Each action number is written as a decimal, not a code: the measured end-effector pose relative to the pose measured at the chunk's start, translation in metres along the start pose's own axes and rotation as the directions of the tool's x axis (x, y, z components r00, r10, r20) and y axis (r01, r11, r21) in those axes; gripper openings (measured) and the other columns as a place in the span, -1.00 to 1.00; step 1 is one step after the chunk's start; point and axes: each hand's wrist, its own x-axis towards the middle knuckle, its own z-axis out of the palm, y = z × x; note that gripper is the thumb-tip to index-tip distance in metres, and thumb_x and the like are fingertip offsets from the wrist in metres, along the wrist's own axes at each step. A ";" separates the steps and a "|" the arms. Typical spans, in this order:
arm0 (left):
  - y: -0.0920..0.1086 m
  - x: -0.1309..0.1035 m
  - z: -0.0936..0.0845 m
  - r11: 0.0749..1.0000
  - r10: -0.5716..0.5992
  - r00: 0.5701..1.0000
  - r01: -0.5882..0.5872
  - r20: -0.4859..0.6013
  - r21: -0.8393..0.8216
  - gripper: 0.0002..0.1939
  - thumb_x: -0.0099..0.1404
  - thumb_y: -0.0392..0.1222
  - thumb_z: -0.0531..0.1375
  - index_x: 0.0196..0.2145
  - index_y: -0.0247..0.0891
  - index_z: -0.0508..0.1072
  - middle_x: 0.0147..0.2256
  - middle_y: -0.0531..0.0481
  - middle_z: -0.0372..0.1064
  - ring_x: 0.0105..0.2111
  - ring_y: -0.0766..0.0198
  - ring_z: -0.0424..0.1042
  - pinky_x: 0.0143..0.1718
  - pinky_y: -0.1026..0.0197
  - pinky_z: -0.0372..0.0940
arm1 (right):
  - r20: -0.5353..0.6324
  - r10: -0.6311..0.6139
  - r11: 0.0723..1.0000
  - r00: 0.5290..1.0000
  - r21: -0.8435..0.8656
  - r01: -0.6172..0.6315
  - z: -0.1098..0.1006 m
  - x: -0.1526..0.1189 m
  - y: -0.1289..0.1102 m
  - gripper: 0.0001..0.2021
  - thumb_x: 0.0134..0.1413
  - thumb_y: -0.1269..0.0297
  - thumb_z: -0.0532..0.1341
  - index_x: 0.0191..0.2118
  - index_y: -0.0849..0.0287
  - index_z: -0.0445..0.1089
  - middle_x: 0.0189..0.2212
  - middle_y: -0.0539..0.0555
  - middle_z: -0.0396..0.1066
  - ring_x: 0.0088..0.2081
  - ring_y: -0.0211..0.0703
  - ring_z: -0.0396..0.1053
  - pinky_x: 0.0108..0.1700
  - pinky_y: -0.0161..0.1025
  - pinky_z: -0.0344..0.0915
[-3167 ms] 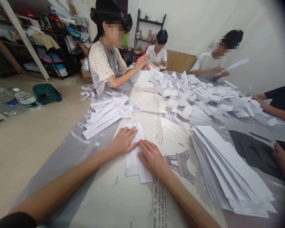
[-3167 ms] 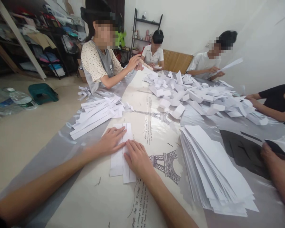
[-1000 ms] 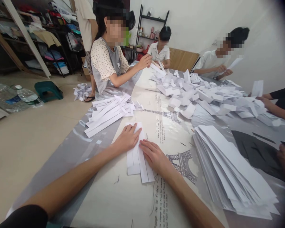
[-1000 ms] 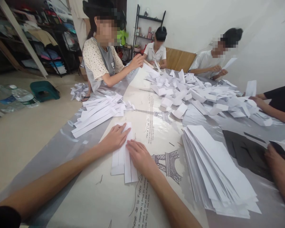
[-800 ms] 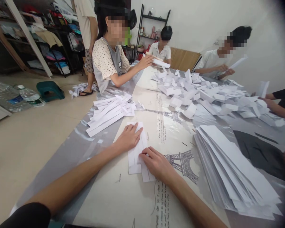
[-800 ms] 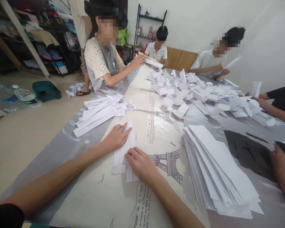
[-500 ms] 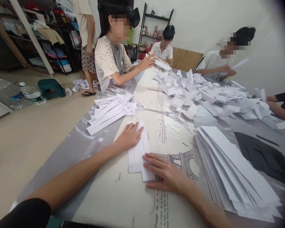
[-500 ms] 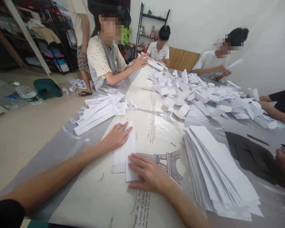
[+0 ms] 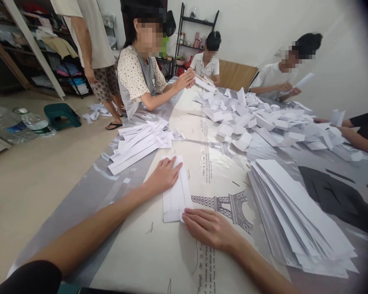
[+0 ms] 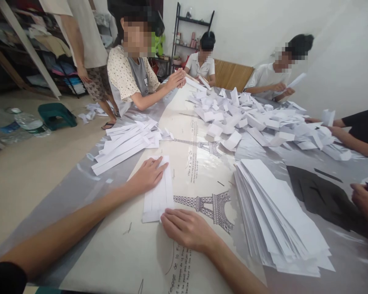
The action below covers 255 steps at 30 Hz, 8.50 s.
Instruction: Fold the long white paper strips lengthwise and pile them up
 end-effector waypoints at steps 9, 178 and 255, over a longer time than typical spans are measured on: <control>0.000 0.000 0.001 1.000 -0.005 1.000 0.005 -0.003 0.003 -0.52 0.53 -0.19 -0.11 0.28 -0.31 0.32 0.30 -0.32 0.19 0.07 -0.11 0.28 0.13 -0.12 0.15 | -0.023 0.050 0.998 0.998 -0.022 -0.050 0.001 0.002 -0.005 -0.70 0.32 0.57 0.14 0.13 0.43 0.36 -0.12 0.26 0.61 0.05 0.05 0.55 -0.01 -0.12 0.60; 0.050 -0.096 -0.048 0.639 0.138 0.985 -0.011 0.100 -0.769 -0.84 0.45 -0.22 0.16 -0.33 -0.25 0.40 -0.18 -0.01 0.33 -0.42 0.36 0.30 -0.33 0.25 0.27 | 0.033 0.547 0.775 0.836 0.358 -0.521 0.005 -0.010 -0.007 -0.82 0.36 0.32 0.18 -0.31 0.13 0.45 -0.21 0.12 0.34 -0.31 -0.16 0.35 -0.33 -0.21 0.37; 0.104 -0.086 -0.035 0.877 0.422 0.878 -0.458 -0.228 -0.142 -0.61 0.50 0.00 0.08 -0.15 -0.42 0.51 -0.28 -0.14 0.46 -0.23 0.09 0.41 -0.08 0.02 0.29 | -0.070 0.902 0.432 0.426 0.132 -0.892 0.037 0.036 0.023 -0.75 0.22 0.12 0.12 -0.08 0.13 0.36 -0.13 0.19 0.31 -0.10 0.13 0.38 -0.12 0.01 0.41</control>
